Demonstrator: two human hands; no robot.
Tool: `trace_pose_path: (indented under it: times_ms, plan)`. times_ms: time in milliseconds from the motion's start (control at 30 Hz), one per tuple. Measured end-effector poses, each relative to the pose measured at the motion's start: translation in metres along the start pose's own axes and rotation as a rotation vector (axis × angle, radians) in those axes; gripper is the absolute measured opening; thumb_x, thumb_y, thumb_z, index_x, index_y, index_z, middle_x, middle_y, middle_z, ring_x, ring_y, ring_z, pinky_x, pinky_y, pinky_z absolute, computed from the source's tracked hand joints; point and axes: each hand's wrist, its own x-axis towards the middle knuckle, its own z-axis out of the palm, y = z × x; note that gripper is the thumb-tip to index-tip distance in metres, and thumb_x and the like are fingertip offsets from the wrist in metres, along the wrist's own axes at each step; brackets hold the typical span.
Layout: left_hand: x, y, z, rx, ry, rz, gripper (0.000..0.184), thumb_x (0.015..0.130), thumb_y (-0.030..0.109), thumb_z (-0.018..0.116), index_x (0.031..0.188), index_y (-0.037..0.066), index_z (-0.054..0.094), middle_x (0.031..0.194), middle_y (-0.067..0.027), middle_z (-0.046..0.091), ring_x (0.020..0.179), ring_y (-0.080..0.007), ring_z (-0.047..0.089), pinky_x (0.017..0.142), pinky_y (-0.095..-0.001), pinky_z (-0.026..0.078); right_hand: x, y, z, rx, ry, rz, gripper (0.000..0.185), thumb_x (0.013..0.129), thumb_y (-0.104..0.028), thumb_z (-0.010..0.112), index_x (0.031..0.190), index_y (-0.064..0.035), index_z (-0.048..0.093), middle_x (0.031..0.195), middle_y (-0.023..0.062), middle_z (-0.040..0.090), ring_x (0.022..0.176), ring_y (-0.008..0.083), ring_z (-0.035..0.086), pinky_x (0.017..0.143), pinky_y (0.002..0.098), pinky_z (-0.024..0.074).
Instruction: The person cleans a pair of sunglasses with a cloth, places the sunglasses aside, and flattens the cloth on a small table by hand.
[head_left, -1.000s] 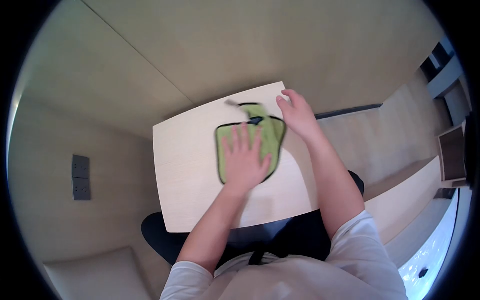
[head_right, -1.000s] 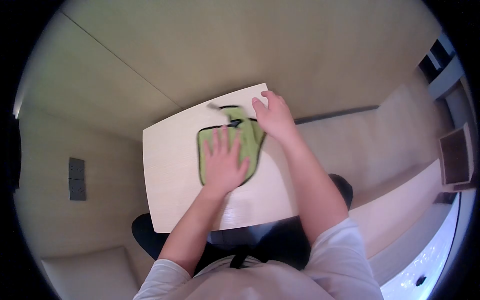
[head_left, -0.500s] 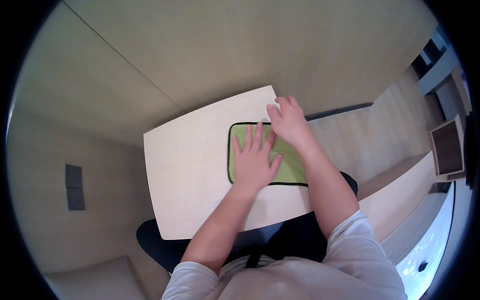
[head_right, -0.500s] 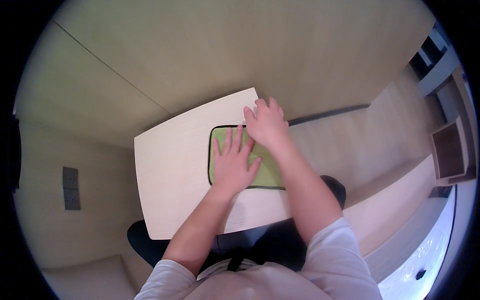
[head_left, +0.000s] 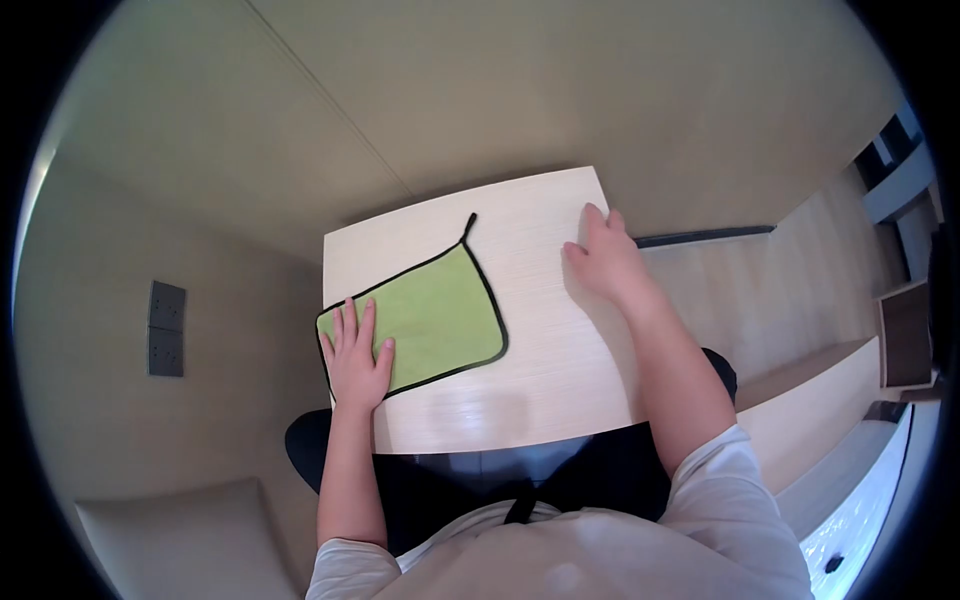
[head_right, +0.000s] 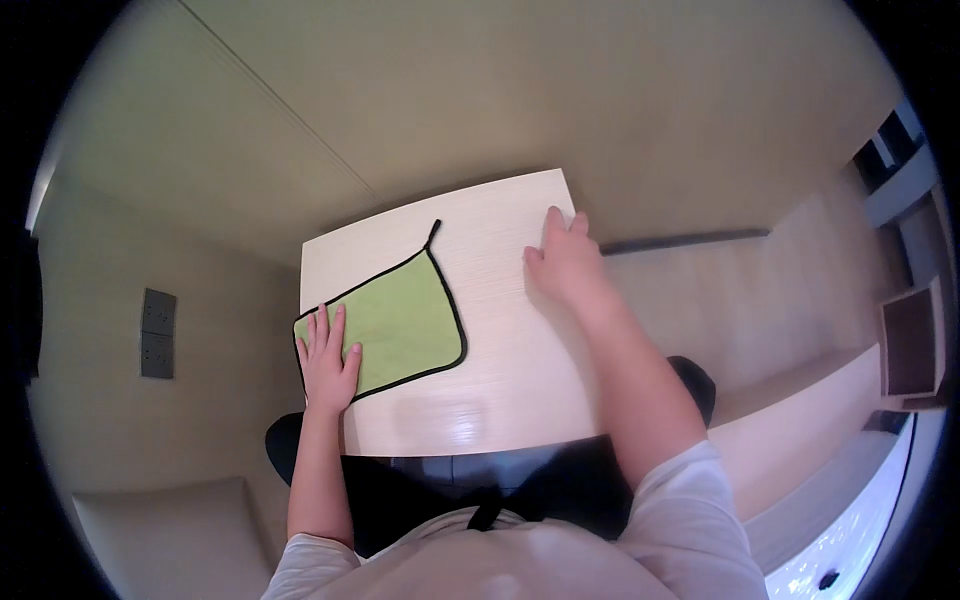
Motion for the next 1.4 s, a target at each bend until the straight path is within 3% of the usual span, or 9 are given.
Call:
trace_pose_path:
  times_ms: [167,367,433,833,967,1033,1067,1200,1400]
  plan:
    - [-0.031,-0.001,0.002,0.064,-0.017,-0.118,0.072,0.093,0.039,0.056,0.157,0.019,0.03,0.164,-0.0174,0.018,0.151,-0.0395,0.015,0.118,-0.0628,0.01,-0.002,-0.005,-0.004,-0.089,-0.05,0.036,0.07,0.092,-0.029,0.063,0.149,-0.0042,0.03,0.147,0.0398,0.03,0.123,0.0512,0.052,0.103,0.048,0.047]
    - [-0.058,0.048,-0.004,0.087,-0.057,-0.066,0.078,0.091,0.041,0.057,0.156,0.011,0.028,0.162,-0.0267,0.014,0.15,-0.0479,0.011,0.116,-0.0662,0.008,-0.004,-0.004,0.026,-0.33,0.063,0.017,0.071,0.097,-0.037,0.056,0.154,-0.0085,0.026,0.151,0.0386,0.024,0.122,0.0582,0.047,0.099,0.054,0.0479]
    - [-0.052,0.05,-0.003,0.068,-0.056,-0.093,0.078,0.091,0.041,0.057,0.156,0.011,0.028,0.162,-0.0265,0.014,0.15,-0.0477,0.011,0.116,-0.0663,0.008,-0.008,-0.011,0.029,-0.339,0.075,0.036,0.071,0.097,-0.039,0.055,0.154,-0.0093,0.027,0.153,0.0376,0.022,0.123,0.0552,0.047,0.099,0.0525,0.0478]
    - [0.101,0.019,0.021,0.087,-0.019,-0.291,0.074,0.098,0.055,0.04,0.159,0.017,0.022,0.165,-0.0214,0.011,0.152,-0.0411,0.007,0.118,-0.065,0.007,-0.017,-0.024,0.026,-0.403,0.075,0.091,0.069,0.099,-0.044,0.049,0.156,-0.0122,0.026,0.156,0.0343,0.019,0.128,0.0501,0.044,0.098,0.0547,0.0474]
    - [0.141,0.008,0.023,0.094,-0.012,-0.354,0.074,0.098,0.057,0.037,0.159,0.019,0.021,0.165,-0.0188,0.011,0.152,-0.0401,0.009,0.117,-0.0652,0.013,-0.017,-0.023,0.028,-0.411,0.073,0.072,0.07,0.099,-0.045,0.049,0.156,-0.0126,0.026,0.156,0.035,0.016,0.13,0.0505,0.042,0.099,0.055,0.0469]
    - [0.156,0.002,0.022,0.07,-0.023,-0.388,0.074,0.098,0.058,0.038,0.159,0.02,0.023,0.165,-0.0179,0.012,0.152,-0.0399,0.011,0.115,-0.0654,0.019,-0.017,-0.023,0.025,-0.405,0.056,0.06,0.071,0.098,-0.045,0.05,0.156,-0.0125,0.026,0.156,0.0351,0.016,0.131,0.0507,0.042,0.099,0.055,0.0468]
    - [0.162,-0.003,0.027,0.094,0.018,-0.39,0.072,0.096,0.06,0.039,0.157,0.023,0.026,0.164,-0.0177,0.017,0.149,-0.0408,0.021,0.112,-0.0634,0.028,-0.02,-0.02,0.023,-0.399,0.042,0.051,0.071,0.098,-0.046,0.05,0.156,-0.0124,0.026,0.156,0.0353,0.016,0.131,0.0508,0.041,0.1,0.0551,0.0466]
    - [0.174,-0.014,0.016,0.036,-0.017,-0.434,0.07,0.095,0.064,0.04,0.154,0.028,0.031,0.157,-0.0188,0.03,0.136,-0.0415,0.043,0.106,-0.0561,0.04,-0.02,-0.017,0.019,-0.399,0.026,0.035,0.072,0.097,-0.045,0.052,0.156,-0.0125,0.026,0.156,0.0358,0.016,0.131,0.0511,0.041,0.1,0.0546,0.0467]
    - [0.165,-0.026,0.012,-0.027,-0.038,-0.49,0.072,0.095,0.064,0.039,0.155,0.026,0.028,0.145,-0.0216,0.044,0.126,-0.0419,0.053,0.101,-0.0509,0.047,-0.022,-0.008,0.019,-0.354,0.046,-0.044,0.071,0.098,-0.044,0.052,0.155,-0.0104,0.027,0.153,0.0403,0.018,0.128,0.056,0.043,0.097,0.0555,0.0487]
